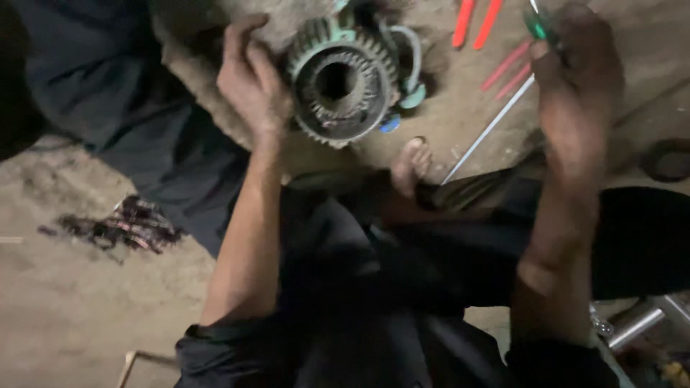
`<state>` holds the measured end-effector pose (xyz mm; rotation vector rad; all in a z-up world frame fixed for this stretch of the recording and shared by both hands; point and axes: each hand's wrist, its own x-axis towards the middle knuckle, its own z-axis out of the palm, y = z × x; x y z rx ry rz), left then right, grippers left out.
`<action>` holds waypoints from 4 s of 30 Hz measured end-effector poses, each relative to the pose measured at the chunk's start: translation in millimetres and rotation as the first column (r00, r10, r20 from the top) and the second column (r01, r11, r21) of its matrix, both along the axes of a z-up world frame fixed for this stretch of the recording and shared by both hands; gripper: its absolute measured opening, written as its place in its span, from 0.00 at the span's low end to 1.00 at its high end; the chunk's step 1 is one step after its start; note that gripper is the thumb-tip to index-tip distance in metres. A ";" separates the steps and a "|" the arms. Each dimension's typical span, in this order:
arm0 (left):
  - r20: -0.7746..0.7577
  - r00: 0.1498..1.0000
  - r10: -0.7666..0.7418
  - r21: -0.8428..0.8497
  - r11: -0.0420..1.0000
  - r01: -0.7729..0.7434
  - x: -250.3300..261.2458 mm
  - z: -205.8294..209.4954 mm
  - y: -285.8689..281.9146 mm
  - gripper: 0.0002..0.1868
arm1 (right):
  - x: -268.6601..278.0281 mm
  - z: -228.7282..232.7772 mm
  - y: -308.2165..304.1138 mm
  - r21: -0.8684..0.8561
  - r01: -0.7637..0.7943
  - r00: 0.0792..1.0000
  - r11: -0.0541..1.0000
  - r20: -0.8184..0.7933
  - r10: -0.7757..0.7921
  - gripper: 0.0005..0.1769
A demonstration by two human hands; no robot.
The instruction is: The person uses a screwdriver and a metal rod to scrape and clean the interior of a disassembled electric motor stator. They repeatedly rotate the stator and scrape the inner slots to remove debris or old insulation material.
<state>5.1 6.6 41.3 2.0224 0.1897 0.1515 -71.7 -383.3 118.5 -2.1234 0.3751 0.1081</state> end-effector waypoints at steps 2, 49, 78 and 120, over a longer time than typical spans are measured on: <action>-0.036 0.999 0.011 -0.018 1.000 -0.012 2.2 2.6 -0.5 0.15 | -20.5 -61.2 -44.2 0.142 0.164 0.977 0.976 0.114 -0.181 0.19; -0.049 0.993 0.108 0.019 0.994 -0.107 -3.4 -13.0 -1.0 0.10 | -75.4 98.6 102.1 0.615 -0.040 0.734 0.788 0.553 -0.394 0.10; -0.049 0.990 0.132 0.021 0.991 -0.132 -2.0 -12.1 -2.6 0.11 | -3.3 62.8 117.0 0.802 -0.295 0.867 0.519 0.454 -0.208 0.14; -0.104 0.912 -0.397 0.546 0.744 0.386 -22.4 20.7 -15.4 0.48 | -4.2 118.0 142.6 -0.267 -0.071 0.646 0.961 0.722 0.248 0.31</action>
